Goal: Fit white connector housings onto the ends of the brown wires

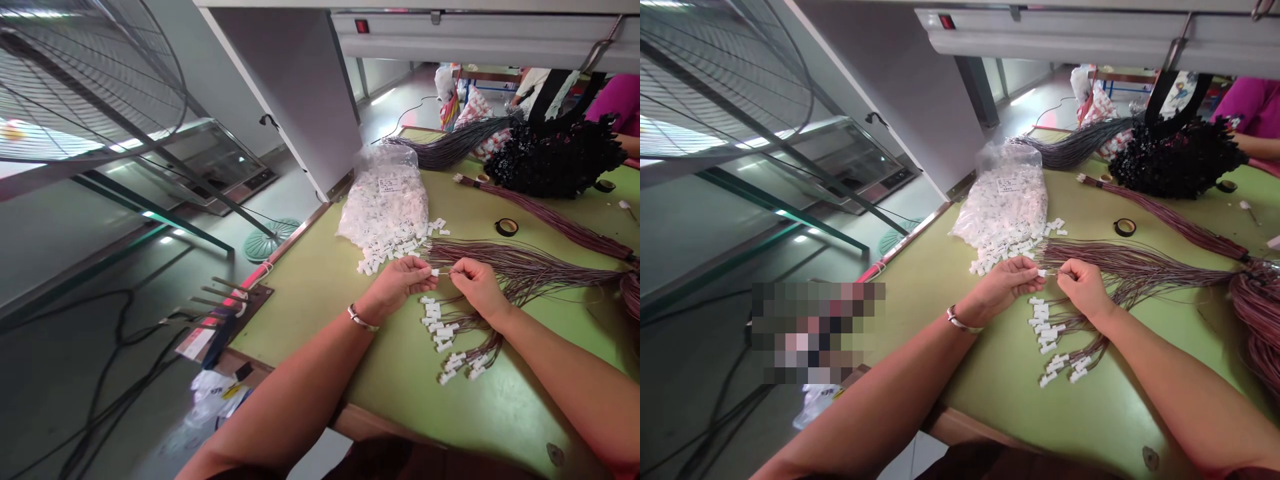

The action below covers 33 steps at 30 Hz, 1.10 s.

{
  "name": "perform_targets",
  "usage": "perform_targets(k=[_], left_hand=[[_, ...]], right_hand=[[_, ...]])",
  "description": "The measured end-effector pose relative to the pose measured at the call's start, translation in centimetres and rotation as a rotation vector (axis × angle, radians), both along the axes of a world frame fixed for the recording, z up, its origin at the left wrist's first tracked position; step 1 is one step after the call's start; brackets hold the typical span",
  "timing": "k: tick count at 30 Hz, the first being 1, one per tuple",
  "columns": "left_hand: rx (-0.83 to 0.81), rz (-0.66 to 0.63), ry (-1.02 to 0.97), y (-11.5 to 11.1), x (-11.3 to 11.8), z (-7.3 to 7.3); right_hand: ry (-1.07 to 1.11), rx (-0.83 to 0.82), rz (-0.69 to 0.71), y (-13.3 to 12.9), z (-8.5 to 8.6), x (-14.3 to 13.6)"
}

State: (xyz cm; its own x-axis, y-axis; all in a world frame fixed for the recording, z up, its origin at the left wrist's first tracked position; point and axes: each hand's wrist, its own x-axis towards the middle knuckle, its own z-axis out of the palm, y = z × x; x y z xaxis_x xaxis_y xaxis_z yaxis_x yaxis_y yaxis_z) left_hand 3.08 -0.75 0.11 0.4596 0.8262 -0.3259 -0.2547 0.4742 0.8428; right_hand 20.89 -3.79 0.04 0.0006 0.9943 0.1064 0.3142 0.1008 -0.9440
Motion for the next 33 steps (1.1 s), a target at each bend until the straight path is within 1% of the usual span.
perform_targets(k=[5, 8, 10, 15, 17, 21, 26, 28, 33], left_hand=[[-0.007, 0.001, -0.006, 0.1, -0.1, -0.1], [0.023, -0.02, 0.014, 0.1, -0.1, -0.4], [0.09, -0.021, 0.072, 0.0, 0.0, -0.5], [0.347, 0.004, 0.249, -0.7, 1.0, -0.5], [0.394, 0.01, 0.272, -0.8, 1.2, -0.6], [0.369, -0.018, 0.245, -0.8, 1.4, -1.0], [0.368, -0.029, 0.243, -0.8, 1.6, -1.3], [0.36, -0.021, 0.251, -0.8, 1.7, -1.4], [0.317, 0.021, 0.243, -0.6, 1.8, -1.7]], right_hand=[[0.004, 0.003, -0.015, 0.0, 0.1, 0.0], [-0.026, 0.01, -0.028, -0.1, 0.0, -0.1], [-0.049, 0.013, -0.023, -0.1, -0.1, -0.2], [-0.134, 0.045, 0.086, 0.1, -0.6, 0.1], [-0.164, 0.062, 0.105, 0.2, -0.8, 0.2], [-0.248, 0.104, 0.13, 0.1, -1.0, 0.4], [-0.338, 0.094, 0.124, 0.0, -0.8, 0.3], [-0.337, 0.08, 0.109, 0.1, -0.8, 0.3], [-0.243, 0.005, 0.081, 0.4, -0.8, 0.4]])
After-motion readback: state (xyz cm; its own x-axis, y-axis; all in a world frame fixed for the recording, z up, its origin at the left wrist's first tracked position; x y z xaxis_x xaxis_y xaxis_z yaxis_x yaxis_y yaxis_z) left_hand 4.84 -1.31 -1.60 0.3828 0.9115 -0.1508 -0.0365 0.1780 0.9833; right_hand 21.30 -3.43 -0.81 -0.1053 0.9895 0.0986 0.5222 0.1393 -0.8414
